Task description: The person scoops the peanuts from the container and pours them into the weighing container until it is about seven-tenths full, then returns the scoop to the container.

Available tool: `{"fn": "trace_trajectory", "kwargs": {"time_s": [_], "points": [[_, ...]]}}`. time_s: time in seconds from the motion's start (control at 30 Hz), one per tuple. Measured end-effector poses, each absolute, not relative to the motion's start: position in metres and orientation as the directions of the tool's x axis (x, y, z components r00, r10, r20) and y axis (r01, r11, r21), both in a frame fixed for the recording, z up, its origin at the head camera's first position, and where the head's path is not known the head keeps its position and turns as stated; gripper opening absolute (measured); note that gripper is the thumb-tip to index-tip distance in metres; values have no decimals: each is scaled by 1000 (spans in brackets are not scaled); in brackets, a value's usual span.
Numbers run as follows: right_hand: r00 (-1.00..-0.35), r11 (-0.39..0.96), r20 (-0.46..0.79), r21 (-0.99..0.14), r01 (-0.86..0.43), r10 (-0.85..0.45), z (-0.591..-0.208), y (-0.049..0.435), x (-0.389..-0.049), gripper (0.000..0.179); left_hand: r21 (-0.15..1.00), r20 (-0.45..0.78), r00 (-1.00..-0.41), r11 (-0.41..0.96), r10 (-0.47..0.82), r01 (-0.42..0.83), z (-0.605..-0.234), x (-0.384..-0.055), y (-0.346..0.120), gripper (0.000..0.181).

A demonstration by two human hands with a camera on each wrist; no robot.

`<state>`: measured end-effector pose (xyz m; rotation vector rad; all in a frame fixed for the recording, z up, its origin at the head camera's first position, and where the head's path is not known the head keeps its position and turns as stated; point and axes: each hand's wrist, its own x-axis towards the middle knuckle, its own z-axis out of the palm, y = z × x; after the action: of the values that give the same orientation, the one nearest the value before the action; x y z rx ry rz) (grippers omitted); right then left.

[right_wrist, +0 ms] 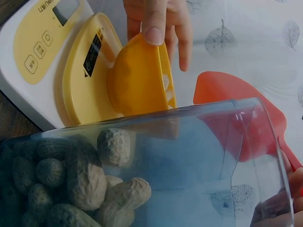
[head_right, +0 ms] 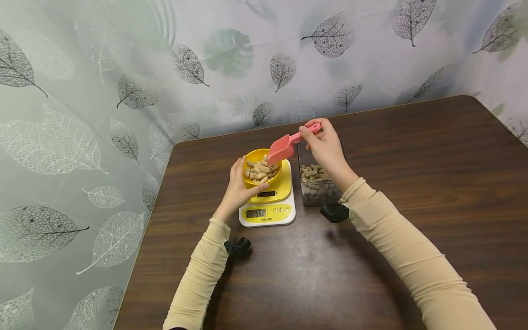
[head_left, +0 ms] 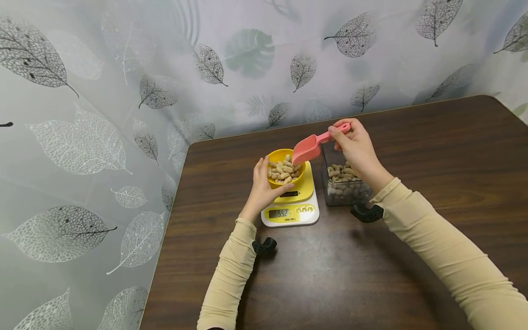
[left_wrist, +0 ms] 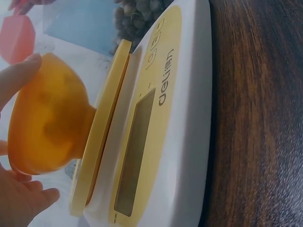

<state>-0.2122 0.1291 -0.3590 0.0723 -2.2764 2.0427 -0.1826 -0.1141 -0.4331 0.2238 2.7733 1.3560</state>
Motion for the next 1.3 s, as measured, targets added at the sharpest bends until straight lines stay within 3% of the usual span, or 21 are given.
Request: {"fn": "trace_trajectory", "kwargs": {"time_s": [0.53, 0.9, 1.13, 1.3], "points": [[-995, 95, 93, -991, -89, 37, -356, 132, -208, 28, 776, 50, -985, 615, 162, 140, -428, -182, -113, 102], [-976, -317, 202, -923, -217, 81, -342, 160, -199, 25, 768, 148, -972, 597, 183, 229, -399, -188, -98, 99], [-971, -366, 198, -901, -233, 131, -347, 192, -192, 35, 777, 150, -948, 559, 282, 289, -388, -188, -66, 96], [-978, -323, 161, -926, -195, 129, -359, 205, -186, 34, 780, 137, -925, 537, 355, 321, -390, -184, -40, 93]]}}
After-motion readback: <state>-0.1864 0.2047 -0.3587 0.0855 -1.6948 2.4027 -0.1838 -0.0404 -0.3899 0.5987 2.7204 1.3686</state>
